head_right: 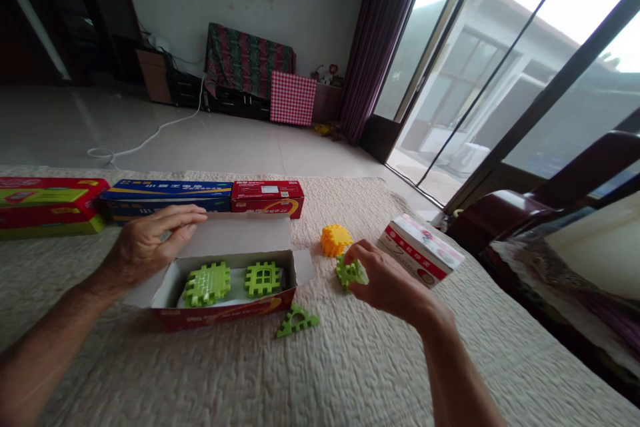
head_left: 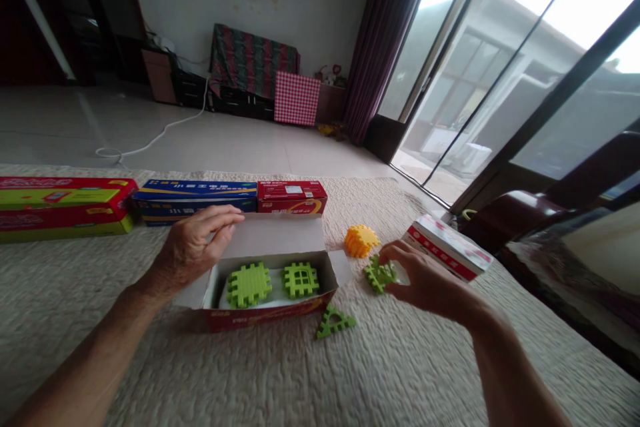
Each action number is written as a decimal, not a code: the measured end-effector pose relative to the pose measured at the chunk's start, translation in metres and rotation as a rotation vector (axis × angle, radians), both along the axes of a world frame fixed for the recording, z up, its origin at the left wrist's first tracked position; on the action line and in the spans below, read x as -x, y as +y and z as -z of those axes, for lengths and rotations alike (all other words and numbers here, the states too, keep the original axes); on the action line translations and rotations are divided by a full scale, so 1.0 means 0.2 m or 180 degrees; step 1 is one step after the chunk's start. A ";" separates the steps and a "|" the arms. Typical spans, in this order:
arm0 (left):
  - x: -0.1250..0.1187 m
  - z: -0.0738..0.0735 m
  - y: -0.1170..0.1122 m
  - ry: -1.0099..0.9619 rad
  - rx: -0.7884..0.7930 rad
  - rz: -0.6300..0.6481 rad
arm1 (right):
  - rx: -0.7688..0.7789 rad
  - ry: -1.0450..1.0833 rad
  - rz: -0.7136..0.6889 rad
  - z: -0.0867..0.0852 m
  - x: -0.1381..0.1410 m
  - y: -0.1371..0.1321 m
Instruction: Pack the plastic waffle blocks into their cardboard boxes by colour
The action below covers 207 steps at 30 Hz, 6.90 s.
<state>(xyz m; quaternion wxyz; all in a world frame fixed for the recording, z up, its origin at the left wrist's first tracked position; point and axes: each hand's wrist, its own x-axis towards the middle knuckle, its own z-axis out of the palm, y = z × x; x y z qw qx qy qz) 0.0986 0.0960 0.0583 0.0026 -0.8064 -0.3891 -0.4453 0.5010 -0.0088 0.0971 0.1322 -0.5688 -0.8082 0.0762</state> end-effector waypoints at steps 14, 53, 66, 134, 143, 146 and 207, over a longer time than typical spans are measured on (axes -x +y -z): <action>-0.01 -0.02 -0.01 -0.0084 0.0034 0.0016 | -0.0043 0.0261 -0.0698 -0.11 0.63 0.10; 0.03 0.04 0.03 0.0263 -0.0117 -0.0035 | 0.0483 0.0009 -0.0096 0.20 -0.12 0.07; -0.01 0.00 0.00 -0.0034 0.0005 -0.0003 | -0.0092 0.0058 -0.0097 0.05 -0.02 0.02; -0.02 -0.01 0.00 -0.0089 0.0058 -0.0007 | -0.0099 0.0397 -0.0788 -0.14 0.57 0.08; -0.02 -0.01 -0.01 -0.0081 0.0112 -0.0027 | -0.0279 0.0572 -0.0666 -0.15 0.48 0.04; -0.02 0.00 0.00 -0.0066 0.0073 -0.0001 | -0.0267 0.0472 -0.0346 -0.15 0.33 0.01; -0.01 -0.02 -0.03 -0.1415 0.0930 -0.0010 | -0.1654 0.2762 0.1198 0.15 0.54 0.08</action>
